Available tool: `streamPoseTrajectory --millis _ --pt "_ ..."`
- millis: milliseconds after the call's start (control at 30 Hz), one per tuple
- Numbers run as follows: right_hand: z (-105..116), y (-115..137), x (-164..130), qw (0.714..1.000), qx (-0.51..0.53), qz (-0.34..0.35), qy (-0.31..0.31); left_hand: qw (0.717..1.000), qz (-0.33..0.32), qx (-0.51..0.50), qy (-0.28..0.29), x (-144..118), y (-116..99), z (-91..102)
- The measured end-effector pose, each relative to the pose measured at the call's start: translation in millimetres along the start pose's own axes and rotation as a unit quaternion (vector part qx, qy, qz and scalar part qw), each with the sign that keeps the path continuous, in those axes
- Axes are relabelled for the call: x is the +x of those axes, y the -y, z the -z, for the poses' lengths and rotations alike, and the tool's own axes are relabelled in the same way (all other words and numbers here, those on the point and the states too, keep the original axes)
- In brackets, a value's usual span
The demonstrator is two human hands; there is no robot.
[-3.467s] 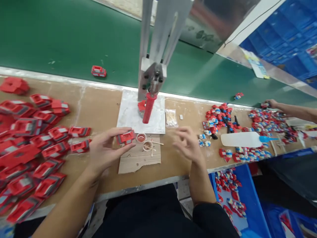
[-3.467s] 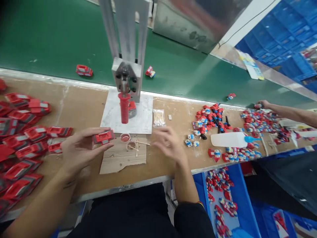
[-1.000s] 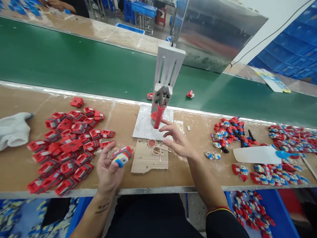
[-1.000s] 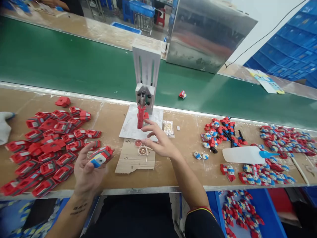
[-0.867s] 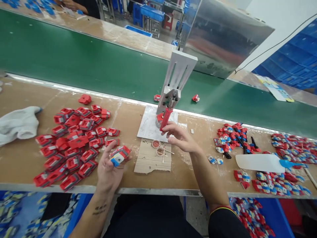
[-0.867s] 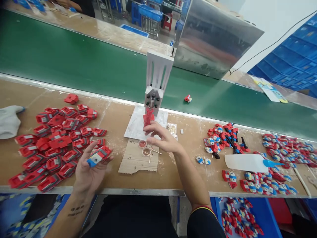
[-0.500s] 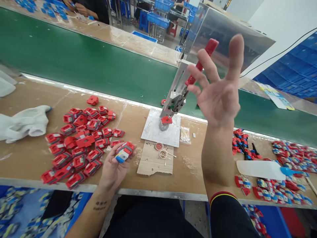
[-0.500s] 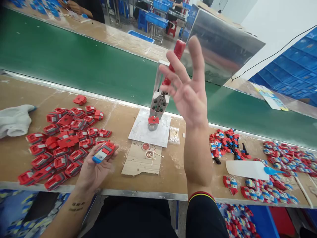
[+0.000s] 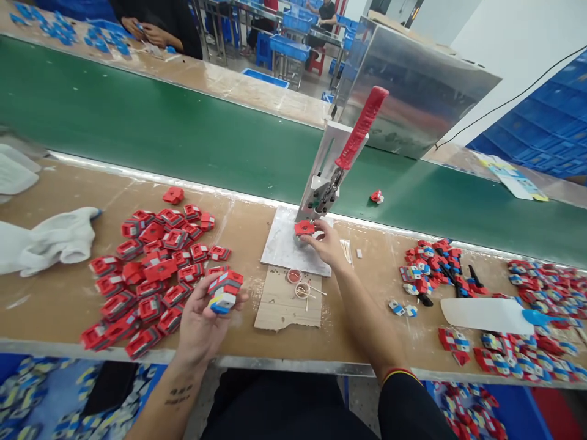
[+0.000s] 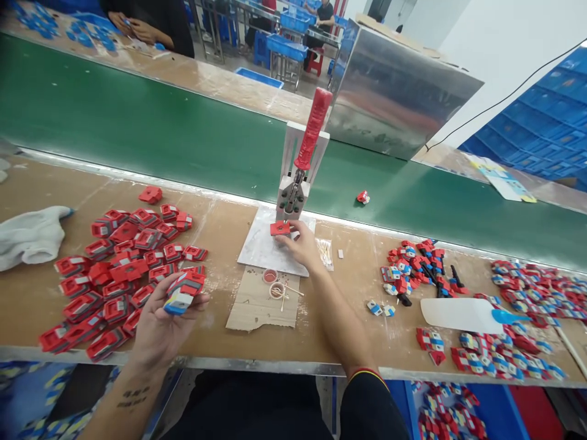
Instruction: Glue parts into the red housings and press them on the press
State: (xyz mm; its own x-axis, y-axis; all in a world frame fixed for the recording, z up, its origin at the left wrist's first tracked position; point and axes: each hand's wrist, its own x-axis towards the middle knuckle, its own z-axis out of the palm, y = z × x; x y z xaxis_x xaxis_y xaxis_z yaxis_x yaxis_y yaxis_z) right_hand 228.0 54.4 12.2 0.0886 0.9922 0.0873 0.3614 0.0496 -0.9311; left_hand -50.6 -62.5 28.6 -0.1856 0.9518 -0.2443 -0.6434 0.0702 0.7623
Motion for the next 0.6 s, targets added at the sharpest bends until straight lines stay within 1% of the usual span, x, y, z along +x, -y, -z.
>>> streamPoseTrajectory --millis 33,67,100,167,233,300,367,433,500,533,600 --pt "1 -1 0 1.0 0.011 0.002 0.001 1.0 0.004 0.003 -0.001 1 1 -1.7" --pt "7 -3 -3 1.0 0.018 0.002 0.001 1.0 0.009 0.007 -0.004 1 2 -1.9" --pt "17 -6 -8 1.0 0.022 -0.001 -0.002 1.0 0.013 0.011 -0.01 1 3 -0.6" --pt "50 -13 -17 1.0 0.016 -0.014 -0.023 0.999 0.019 0.013 -0.034 1 6 5.1" --pt "92 -21 -15 0.997 -0.014 -0.031 -0.065 0.998 0.025 0.012 -0.062 1 6 11.2" --pt "133 -27 5 0.991 -0.064 -0.046 -0.113 0.996 0.036 0.018 -0.081 3 3 13.3" --pt "164 -32 39 0.981 -0.119 -0.062 -0.14 0.995 0.044 0.034 -0.08 8 -1 9.0" --pt "182 -37 76 0.975 -0.16 -0.082 -0.13 0.995 0.044 0.055 -0.068 12 -4 -0.4" --pt "188 -42 105 0.972 -0.186 -0.101 -0.104 0.995 0.037 0.07 -0.054 16 -5 -10.6" --pt "188 -45 115 0.971 -0.193 -0.107 -0.093 0.995 0.032 0.075 -0.05 17 -4 -14.5" --pt "189 -52 122 0.969 -0.199 -0.114 -0.087 0.996 0.016 0.082 -0.04 18 -1 -17.6"
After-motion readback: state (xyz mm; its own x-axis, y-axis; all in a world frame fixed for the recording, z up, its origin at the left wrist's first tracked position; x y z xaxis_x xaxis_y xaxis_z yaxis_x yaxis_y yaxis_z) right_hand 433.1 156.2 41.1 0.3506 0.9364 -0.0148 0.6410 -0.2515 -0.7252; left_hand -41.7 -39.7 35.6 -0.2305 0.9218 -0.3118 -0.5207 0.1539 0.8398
